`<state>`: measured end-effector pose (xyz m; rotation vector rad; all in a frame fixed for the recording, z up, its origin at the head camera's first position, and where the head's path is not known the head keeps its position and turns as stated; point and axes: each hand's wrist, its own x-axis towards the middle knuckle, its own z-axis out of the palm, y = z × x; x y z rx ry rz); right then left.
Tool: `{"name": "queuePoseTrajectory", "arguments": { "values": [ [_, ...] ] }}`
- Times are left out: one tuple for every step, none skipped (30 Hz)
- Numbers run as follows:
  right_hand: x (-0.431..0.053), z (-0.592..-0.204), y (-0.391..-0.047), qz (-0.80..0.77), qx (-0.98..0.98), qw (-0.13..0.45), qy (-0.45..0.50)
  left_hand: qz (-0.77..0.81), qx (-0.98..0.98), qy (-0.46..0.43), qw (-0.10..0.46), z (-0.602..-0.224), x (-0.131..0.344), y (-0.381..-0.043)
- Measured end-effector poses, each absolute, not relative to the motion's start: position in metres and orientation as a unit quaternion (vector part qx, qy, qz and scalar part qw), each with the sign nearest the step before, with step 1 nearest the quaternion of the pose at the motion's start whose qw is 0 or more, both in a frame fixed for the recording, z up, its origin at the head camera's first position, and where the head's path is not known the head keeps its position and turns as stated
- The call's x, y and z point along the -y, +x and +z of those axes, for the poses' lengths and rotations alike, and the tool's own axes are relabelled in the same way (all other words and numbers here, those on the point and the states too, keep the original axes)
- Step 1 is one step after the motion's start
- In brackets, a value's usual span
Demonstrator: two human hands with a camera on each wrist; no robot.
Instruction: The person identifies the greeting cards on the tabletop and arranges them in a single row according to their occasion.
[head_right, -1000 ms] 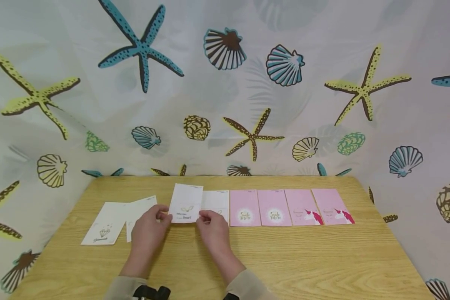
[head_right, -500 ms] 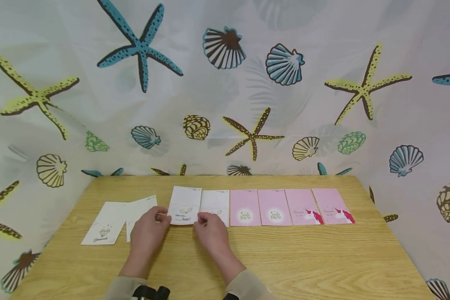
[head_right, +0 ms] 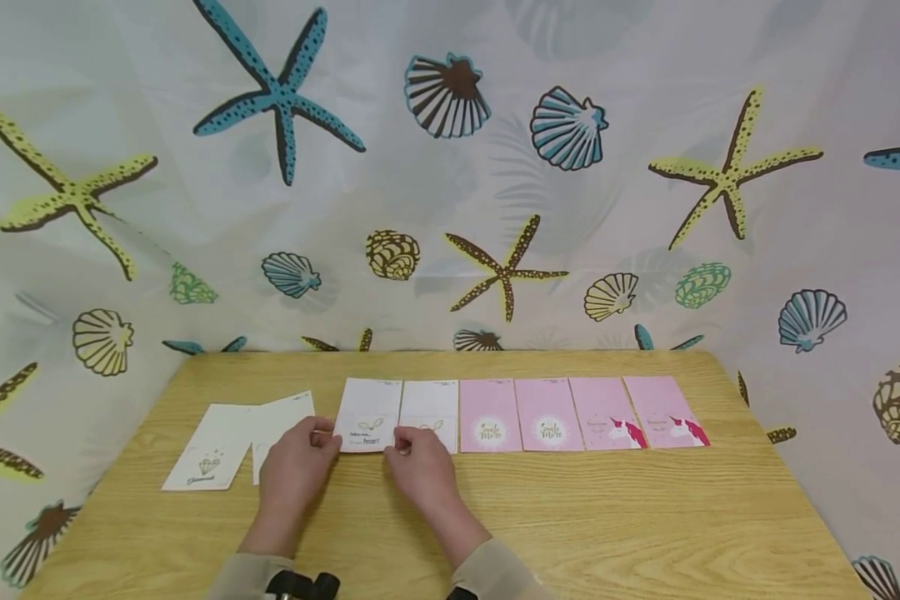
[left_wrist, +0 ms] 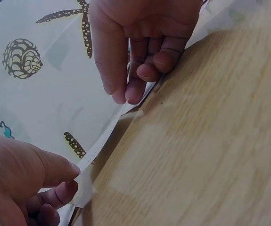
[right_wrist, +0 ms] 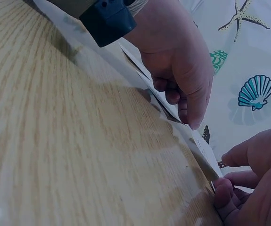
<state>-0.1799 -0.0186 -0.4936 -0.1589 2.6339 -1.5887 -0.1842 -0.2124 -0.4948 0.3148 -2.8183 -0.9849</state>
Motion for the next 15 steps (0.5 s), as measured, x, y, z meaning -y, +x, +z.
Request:
{"name": "queuePoseTrajectory", "arguments": {
  "values": [
    [0.0187,-0.4935,-0.1795,-0.515,-0.855,0.030,-0.051,-0.325,0.937,0.105,0.070,-0.4958,0.2125,-0.1840],
    [0.0188,-0.4937,-0.1793,-0.515,-0.855,0.030,-0.051,-0.323,0.938,0.105,0.070,-0.4967,0.2125,-0.1837],
    [0.0191,-0.4940,-0.1789,-0.515,-0.855,0.030,-0.050,-0.320,0.939,0.106,0.071,-0.4979,0.2125,-0.1835],
    [0.0193,-0.4939,-0.1784,-0.515,-0.855,0.030,-0.048,-0.317,0.940,0.105,0.073,-0.4992,0.2126,-0.1835],
    [0.0194,-0.4937,-0.1782,-0.516,-0.855,0.030,-0.047,-0.315,0.940,0.106,0.074,-0.5000,0.2126,-0.1833],
    [0.0195,-0.4938,-0.1780,-0.516,-0.855,0.031,-0.046,-0.311,0.941,0.106,0.076,-0.5007,0.2126,-0.1832],
    [0.0195,-0.4939,-0.1779,-0.515,-0.855,0.031,-0.044,-0.309,0.942,0.107,0.077,-0.5013,0.2126,-0.1830],
    [0.0195,-0.4938,-0.1778,-0.515,-0.856,0.031,-0.044,-0.306,0.943,0.107,0.078,-0.5016,0.2125,-0.1831],
    [0.0194,-0.4937,-0.1776,-0.515,-0.856,0.032,-0.043,-0.304,0.943,0.107,0.079,-0.5017,0.2124,-0.1830],
    [0.0194,-0.4937,-0.1776,-0.515,-0.856,0.032,-0.043,-0.301,0.944,0.107,0.081,-0.5019,0.2124,-0.1830],
    [0.0193,-0.4940,-0.1776,-0.514,-0.856,0.032,-0.043,-0.299,0.945,0.107,0.081,-0.5017,0.2125,-0.1829],
    [0.0192,-0.4943,-0.1775,-0.513,-0.857,0.032,-0.043,-0.298,0.945,0.107,0.082,-0.5016,0.2124,-0.1829],
    [0.0192,-0.4943,-0.1774,-0.513,-0.857,0.032,-0.043,-0.297,0.945,0.108,0.081,-0.5013,0.2124,-0.1827],
    [0.0191,-0.4946,-0.1773,-0.512,-0.857,0.032,-0.043,-0.297,0.945,0.108,0.081,-0.5011,0.2124,-0.1825],
    [0.0191,-0.4949,-0.1772,-0.512,-0.857,0.032,-0.044,-0.297,0.945,0.108,0.081,-0.5010,0.2122,-0.1824]
  ]
}}
